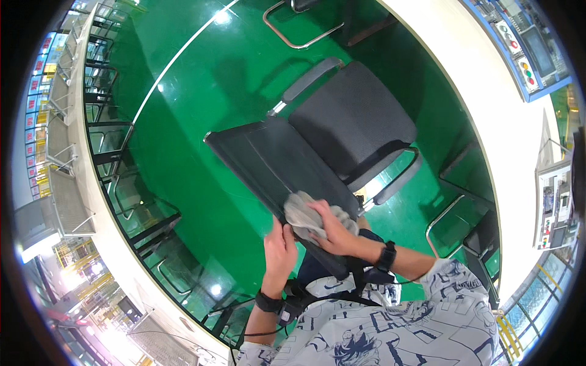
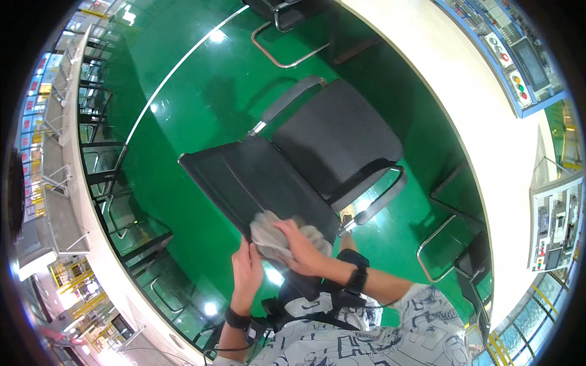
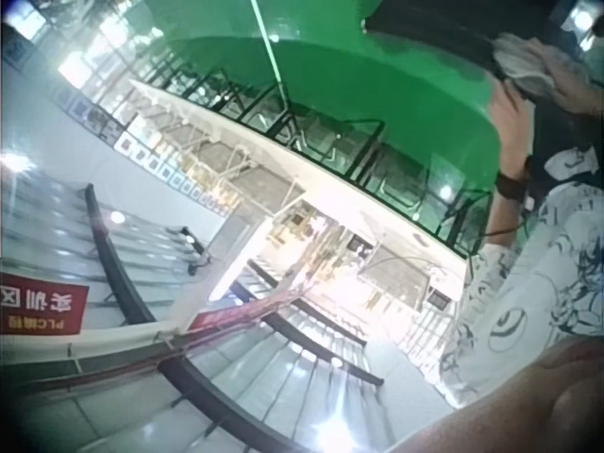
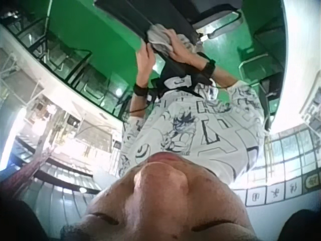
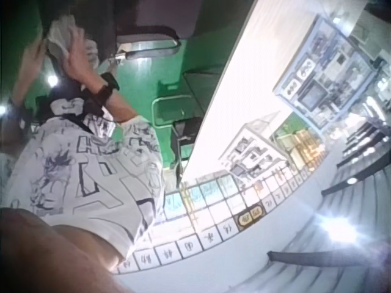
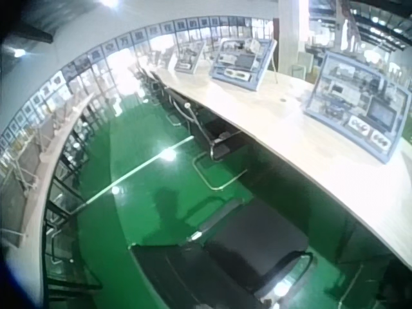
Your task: Cleaning a table and an office chair using a cloth.
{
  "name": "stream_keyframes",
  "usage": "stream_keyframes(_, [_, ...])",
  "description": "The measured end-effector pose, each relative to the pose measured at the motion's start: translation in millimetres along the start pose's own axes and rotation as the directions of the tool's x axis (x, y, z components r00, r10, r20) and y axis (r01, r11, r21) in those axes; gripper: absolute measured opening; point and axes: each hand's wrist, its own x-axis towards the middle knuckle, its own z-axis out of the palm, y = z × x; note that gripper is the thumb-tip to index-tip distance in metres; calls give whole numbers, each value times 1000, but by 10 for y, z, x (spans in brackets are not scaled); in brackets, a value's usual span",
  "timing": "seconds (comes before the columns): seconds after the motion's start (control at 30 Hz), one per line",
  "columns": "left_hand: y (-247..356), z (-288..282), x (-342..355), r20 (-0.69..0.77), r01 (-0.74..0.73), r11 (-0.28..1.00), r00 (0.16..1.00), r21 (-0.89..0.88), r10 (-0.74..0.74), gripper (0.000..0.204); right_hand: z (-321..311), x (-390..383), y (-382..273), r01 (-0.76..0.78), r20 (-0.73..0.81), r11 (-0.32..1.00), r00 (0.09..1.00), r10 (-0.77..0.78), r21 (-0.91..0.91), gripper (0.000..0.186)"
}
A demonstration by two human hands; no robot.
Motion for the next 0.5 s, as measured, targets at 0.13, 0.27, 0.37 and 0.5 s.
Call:
stream_keyframes(0.13, [43,45,11,39,-28,991,999,130,23,31,58,974,551,50,-141,996,988,-59,-68,66])
stream_keyframes(0.27, [-21,-87,-83,48,-40,973,998,228,29,23,104,1792,1563,-4,-323,994,946,-32,-109,58])
stream_keyframes(0.37, [153,-77,-83,-1,71,984,997,162,-72,21,-24,1955,2338,-124,-498,988,865,61,-94,56])
stream_keyframes(0.5, [141,-83,-96,36,15,971,999,240,-24,32,-240,1781,3224,-256,-495,966,843,212,-23,61])
